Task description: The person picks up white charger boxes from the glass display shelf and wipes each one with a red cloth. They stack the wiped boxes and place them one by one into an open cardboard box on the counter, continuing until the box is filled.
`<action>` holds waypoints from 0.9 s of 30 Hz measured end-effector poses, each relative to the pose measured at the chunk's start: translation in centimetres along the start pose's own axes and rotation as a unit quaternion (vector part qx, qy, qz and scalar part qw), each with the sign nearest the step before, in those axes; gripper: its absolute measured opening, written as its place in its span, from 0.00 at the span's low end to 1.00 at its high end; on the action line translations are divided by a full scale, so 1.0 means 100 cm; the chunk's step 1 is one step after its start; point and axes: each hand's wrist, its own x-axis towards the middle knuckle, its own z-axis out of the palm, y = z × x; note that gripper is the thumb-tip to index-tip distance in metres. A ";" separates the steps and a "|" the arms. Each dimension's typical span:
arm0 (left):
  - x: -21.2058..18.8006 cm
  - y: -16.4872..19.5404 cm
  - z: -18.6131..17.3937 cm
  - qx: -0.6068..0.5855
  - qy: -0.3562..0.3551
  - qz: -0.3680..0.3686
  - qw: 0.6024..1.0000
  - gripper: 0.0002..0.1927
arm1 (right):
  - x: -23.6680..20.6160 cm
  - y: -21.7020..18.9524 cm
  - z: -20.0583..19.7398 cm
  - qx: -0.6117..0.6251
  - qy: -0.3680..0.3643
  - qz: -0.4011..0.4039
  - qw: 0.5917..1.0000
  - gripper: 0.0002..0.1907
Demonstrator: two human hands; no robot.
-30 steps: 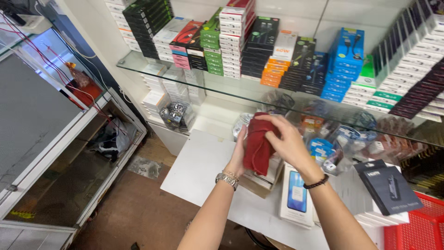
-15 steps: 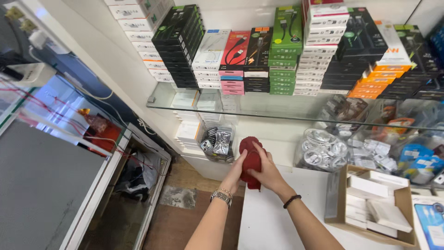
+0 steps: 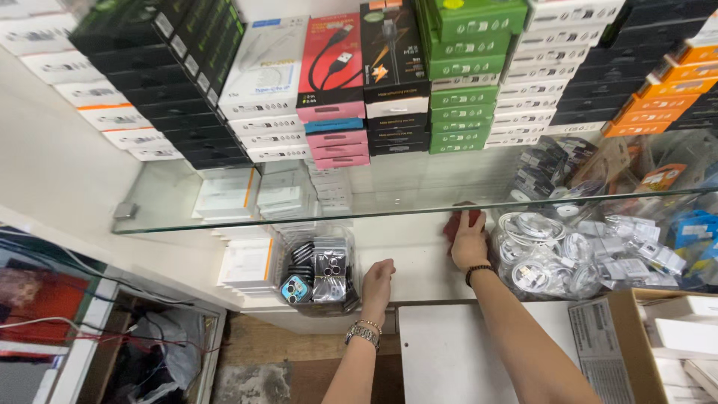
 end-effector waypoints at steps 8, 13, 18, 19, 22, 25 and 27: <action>0.029 0.003 0.006 0.063 0.042 0.049 0.996 0.31 | -0.040 -0.049 0.054 0.042 -0.354 -0.268 0.895 0.43; 0.040 0.013 0.007 0.091 0.017 0.043 0.995 0.34 | 0.004 -0.022 0.033 0.099 -0.175 -0.194 0.960 0.32; 0.056 -0.011 0.025 0.229 -0.036 -0.029 0.972 0.39 | 0.088 0.026 0.024 0.044 0.020 0.088 0.995 0.41; 0.057 -0.019 0.028 0.245 -0.038 -0.032 0.968 0.39 | 0.096 0.026 0.032 0.019 -0.003 0.112 0.993 0.48; 0.066 -0.029 0.033 0.264 -0.038 -0.027 0.963 0.41 | 0.117 0.009 0.047 -0.081 -0.036 0.161 0.983 0.53; 0.069 -0.030 0.032 0.236 -0.045 -0.037 0.970 0.41 | 0.124 -0.011 0.054 -0.077 -0.015 0.146 0.986 0.51; 0.069 -0.025 0.031 0.223 -0.050 -0.064 0.971 0.40 | 0.119 -0.026 0.057 -0.077 -0.020 0.093 0.993 0.51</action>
